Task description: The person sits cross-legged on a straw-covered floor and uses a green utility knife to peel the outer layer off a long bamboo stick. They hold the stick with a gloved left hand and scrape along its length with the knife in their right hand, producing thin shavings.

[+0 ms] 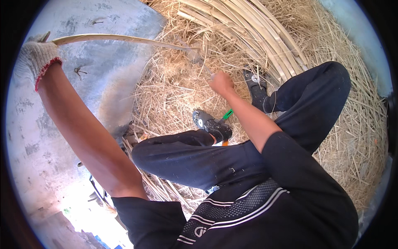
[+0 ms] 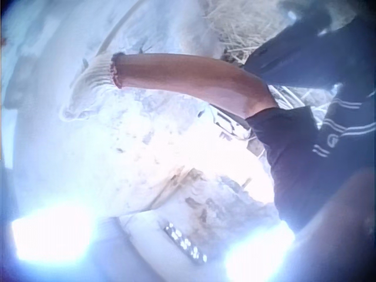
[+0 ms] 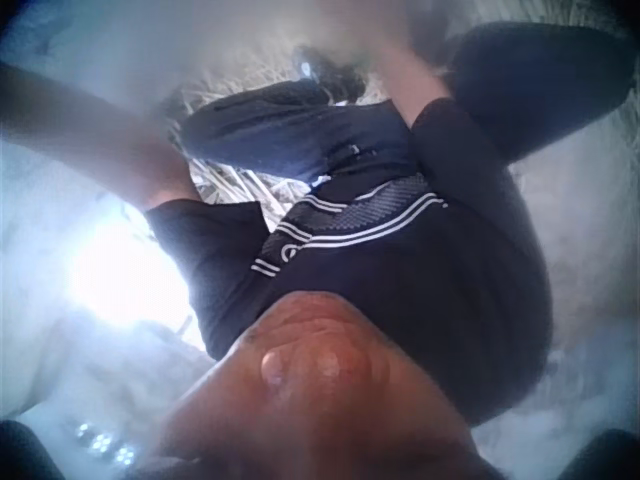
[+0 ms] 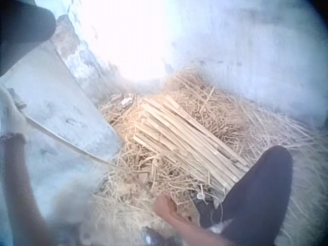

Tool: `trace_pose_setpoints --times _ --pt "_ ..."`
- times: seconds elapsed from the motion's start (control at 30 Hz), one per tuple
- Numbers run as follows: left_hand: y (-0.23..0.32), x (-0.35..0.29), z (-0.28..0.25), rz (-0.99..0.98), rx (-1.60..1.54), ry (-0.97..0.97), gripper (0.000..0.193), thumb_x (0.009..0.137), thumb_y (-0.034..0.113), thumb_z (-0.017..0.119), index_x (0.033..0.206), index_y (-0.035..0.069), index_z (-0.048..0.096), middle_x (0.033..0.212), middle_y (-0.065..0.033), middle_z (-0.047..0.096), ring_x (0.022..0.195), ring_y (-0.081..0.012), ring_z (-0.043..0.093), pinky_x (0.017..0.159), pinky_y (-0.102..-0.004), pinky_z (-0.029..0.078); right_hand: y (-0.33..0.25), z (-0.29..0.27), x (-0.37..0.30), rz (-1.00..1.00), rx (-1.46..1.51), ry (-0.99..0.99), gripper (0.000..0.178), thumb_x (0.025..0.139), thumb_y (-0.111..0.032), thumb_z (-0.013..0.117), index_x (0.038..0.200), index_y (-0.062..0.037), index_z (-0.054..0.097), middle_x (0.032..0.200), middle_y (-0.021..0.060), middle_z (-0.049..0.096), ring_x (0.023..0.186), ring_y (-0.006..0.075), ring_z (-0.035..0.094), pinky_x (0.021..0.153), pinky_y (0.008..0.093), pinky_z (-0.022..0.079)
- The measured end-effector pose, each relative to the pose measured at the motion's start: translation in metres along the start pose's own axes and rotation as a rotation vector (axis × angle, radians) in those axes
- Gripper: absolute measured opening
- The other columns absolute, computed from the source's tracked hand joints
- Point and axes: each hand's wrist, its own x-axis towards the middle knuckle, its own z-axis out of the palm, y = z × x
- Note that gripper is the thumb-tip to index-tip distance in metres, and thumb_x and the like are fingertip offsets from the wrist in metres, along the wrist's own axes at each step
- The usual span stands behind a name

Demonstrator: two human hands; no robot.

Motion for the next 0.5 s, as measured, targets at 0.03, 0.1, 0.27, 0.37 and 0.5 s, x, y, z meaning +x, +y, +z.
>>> trace_pose_setpoints --times 0.03,0.1,0.27,0.37,0.5 --pt "0.011 0.006 0.0 0.003 -0.019 0.013 0.024 0.079 0.022 0.076 0.102 0.015 0.076 0.095 -0.0091 0.074 0.088 -0.0259 0.072 0.075 -0.0359 0.054 0.022 0.006 0.022 0.078 -0.036 0.126 0.028 0.085 -0.024 0.069 0.104 -0.004 0.074 0.096 0.0192 0.073 0.089 0.0348 0.072 0.079 0.0442 0.058" --pt "0.01 0.003 -0.003 -0.009 0.007 0.004 0.024 0.078 0.022 0.076 0.101 0.016 0.077 0.095 -0.009 0.074 0.088 -0.0261 0.071 0.074 -0.036 0.054 0.022 0.002 0.039 0.09 -0.047 0.176 0.029 0.084 -0.025 0.07 0.104 -0.0034 0.073 0.098 0.0199 0.073 0.092 0.0357 0.071 0.081 0.0446 0.058" --pt "-0.031 0.0 0.018 -0.016 -0.072 -0.019 0.023 0.074 0.02 0.079 0.097 0.016 0.077 0.092 -0.0085 0.074 0.086 -0.0276 0.071 0.073 -0.0377 0.054 0.024 0.017 0.023 -0.001 0.061 0.008 0.031 0.082 -0.027 0.073 0.104 -0.0052 0.074 0.105 0.0212 0.072 0.1 0.0371 0.07 0.087 0.0462 0.056" --pt "-0.045 -0.004 0.033 -0.007 -0.067 -0.002 0.023 0.073 0.021 0.08 0.095 0.016 0.078 0.091 -0.0082 0.074 0.083 -0.0273 0.071 0.072 -0.038 0.054 0.036 0.03 0.034 0.081 -0.013 0.059 0.031 0.08 -0.025 0.072 0.104 -0.0047 0.073 0.106 0.0248 0.071 0.102 0.0422 0.068 0.088 0.0475 0.056" --pt "-0.066 -0.002 0.067 -0.144 -0.08 0.056 0.022 0.074 0.022 0.081 0.094 0.013 0.078 0.091 -0.0093 0.075 0.082 -0.0256 0.071 0.073 -0.0366 0.054 0.063 0.019 0.068 0.147 -0.126 0.119 0.035 0.082 -0.03 0.072 0.105 -0.0042 0.073 0.109 0.0244 0.07 0.105 0.0408 0.067 0.09 0.0463 0.055"
